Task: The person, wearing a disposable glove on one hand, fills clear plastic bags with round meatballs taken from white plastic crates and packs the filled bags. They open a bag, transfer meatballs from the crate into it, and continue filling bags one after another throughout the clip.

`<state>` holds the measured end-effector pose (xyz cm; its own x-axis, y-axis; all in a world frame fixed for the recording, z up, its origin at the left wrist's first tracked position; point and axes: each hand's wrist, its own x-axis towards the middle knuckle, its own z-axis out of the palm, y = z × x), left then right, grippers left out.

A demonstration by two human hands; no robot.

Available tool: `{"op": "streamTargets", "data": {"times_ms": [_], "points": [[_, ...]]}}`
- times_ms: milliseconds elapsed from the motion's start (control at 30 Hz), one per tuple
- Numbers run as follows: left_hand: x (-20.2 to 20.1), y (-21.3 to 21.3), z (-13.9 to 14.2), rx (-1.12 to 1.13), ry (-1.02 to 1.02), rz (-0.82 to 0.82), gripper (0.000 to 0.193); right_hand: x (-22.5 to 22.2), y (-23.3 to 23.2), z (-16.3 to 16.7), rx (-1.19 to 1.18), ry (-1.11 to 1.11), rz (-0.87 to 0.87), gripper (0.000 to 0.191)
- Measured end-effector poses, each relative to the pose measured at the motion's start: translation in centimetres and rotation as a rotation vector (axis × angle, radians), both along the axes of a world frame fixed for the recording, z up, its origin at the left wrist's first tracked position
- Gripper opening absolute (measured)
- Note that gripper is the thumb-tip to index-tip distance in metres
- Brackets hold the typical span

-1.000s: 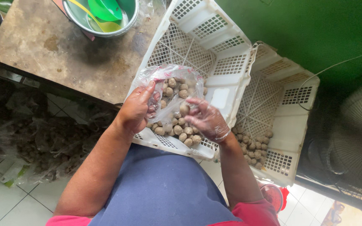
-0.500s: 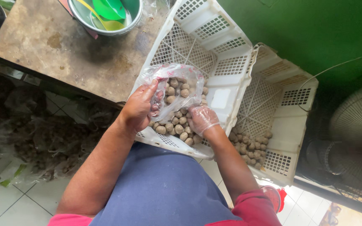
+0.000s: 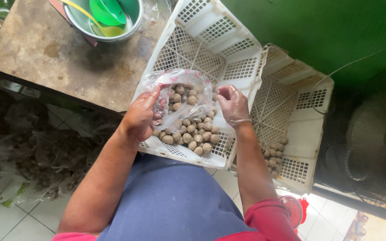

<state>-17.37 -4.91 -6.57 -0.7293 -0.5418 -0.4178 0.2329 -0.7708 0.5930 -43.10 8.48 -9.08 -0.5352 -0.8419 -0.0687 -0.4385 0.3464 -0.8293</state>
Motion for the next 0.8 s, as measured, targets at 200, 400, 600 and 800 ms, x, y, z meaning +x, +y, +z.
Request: {"op": "streamTargets", "data": {"times_ms": [200,400,600,800], "points": [[0.0,-0.1,0.8,-0.003,-0.02,-0.011,0.026,0.5,-1.5,-2.7,0.48,0.567,0.417,0.03],[-0.2,-0.1,1.0,-0.038,0.014,-0.018,0.024,1.8,-1.9,-3.0,0.45,0.547,0.424,0.026],[-0.5,-0.5,1.6,-0.015,0.015,-0.016,0.024,2.7,-1.9,-1.2,0.298,0.593,0.512,0.037],[-0.3,-0.4,0.4,-0.058,-0.062,-0.023,0.022,2.8,0.9,4.8,0.543,0.261,0.247,0.034]]}}
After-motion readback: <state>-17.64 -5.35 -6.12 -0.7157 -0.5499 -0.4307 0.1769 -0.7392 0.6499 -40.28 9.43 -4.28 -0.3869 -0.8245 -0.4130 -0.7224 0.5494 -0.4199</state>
